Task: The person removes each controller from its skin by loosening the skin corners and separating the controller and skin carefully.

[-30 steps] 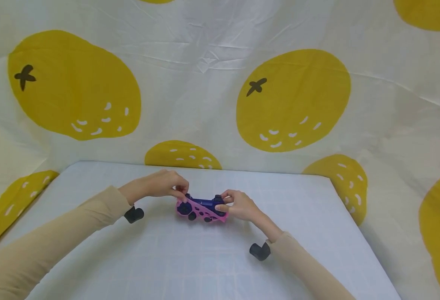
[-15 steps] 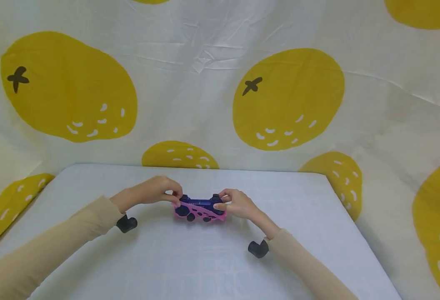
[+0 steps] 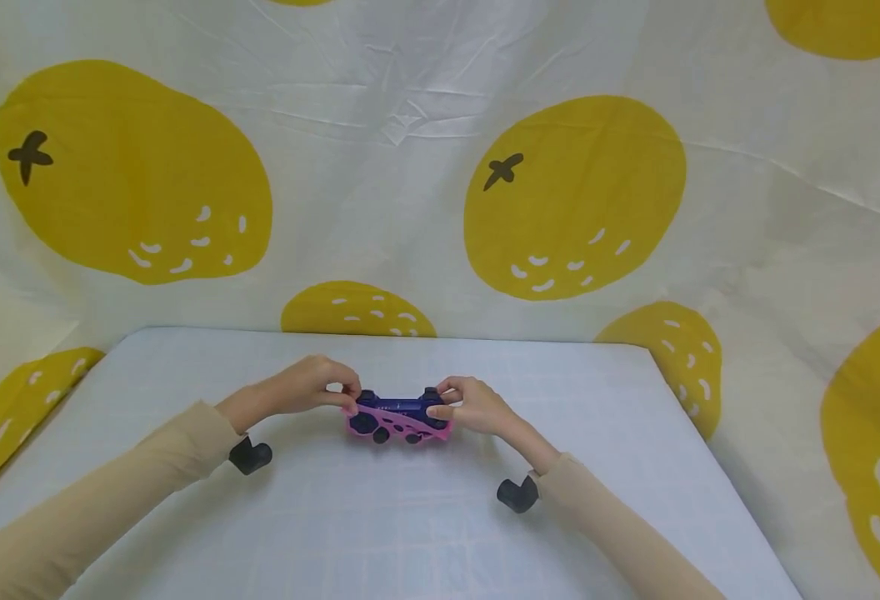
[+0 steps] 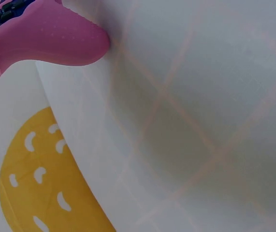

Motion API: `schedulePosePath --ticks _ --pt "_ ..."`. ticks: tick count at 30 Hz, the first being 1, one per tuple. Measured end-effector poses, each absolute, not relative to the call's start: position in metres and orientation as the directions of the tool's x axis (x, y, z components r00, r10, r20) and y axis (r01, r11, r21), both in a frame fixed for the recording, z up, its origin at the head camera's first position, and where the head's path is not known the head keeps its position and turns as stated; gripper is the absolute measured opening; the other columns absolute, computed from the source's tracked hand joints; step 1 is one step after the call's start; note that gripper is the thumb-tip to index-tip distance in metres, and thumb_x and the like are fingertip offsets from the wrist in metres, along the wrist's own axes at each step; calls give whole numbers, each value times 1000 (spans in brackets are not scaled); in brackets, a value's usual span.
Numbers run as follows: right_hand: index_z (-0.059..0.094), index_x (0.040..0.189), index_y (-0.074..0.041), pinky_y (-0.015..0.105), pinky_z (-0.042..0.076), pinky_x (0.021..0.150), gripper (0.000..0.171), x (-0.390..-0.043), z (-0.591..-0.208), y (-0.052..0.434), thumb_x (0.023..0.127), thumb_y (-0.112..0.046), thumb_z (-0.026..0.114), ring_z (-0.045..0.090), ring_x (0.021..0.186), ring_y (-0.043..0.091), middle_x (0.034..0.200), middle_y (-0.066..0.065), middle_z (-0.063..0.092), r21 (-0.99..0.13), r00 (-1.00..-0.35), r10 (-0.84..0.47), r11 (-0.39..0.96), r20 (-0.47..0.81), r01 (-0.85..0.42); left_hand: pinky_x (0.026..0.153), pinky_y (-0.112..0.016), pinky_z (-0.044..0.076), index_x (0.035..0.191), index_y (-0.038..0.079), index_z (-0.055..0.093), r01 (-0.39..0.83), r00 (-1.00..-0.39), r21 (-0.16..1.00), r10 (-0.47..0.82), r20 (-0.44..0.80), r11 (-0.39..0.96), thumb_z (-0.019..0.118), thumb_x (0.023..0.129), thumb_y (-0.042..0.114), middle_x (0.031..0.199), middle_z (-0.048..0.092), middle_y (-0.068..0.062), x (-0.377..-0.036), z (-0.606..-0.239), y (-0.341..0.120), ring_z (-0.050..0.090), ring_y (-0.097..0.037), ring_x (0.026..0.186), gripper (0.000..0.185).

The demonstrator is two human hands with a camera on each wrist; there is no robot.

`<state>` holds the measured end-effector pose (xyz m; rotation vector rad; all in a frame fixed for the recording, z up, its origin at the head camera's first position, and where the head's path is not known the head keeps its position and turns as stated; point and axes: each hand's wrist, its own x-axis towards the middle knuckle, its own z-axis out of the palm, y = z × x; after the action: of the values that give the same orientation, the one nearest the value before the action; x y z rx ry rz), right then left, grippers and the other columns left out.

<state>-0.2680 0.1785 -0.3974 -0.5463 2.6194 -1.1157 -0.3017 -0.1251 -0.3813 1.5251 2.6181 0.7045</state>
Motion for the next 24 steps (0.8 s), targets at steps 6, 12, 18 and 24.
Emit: schedulePosePath --ticks 6,12,18,24 --pt "61 114 -2 53 48 95 38 -271 -398 176 88 -28 68 60 115 37 119 21 66 -730 -900 -430 638 -75 -244 72 -25 53 83 18 65 815 -529 404 816 231 414 71 86 25 78 64 11 -300 -388 -130 54 -1 73 10" --pt "60 115 -2 54 48 96 39 -272 -398 173 89 -29 67 60 117 37 120 21 66 -732 -896 -435 637 -84 -241 69 -19 50 82 20 62 800 -551 417 803 226 431 70 86 27 76 61 13 -300 -391 -135 53 -1 72 12" --pt "60 116 -3 55 48 96 40 -271 -396 172 89 -32 67 60 117 37 120 21 65 -723 -898 -432 647 -85 -243 69 -25 51 81 22 59 775 -583 426 787 200 466 69 86 33 75 60 14 -299 -396 -140 53 0 71 15" --pt "61 114 -5 55 49 94 37 -272 -396 177 89 -32 67 61 116 35 120 19 66 -704 -902 -423 666 -86 -245 78 -24 53 83 21 60 712 -612 515 781 124 477 66 88 33 80 66 14 -296 -405 -143 58 0 77 14"
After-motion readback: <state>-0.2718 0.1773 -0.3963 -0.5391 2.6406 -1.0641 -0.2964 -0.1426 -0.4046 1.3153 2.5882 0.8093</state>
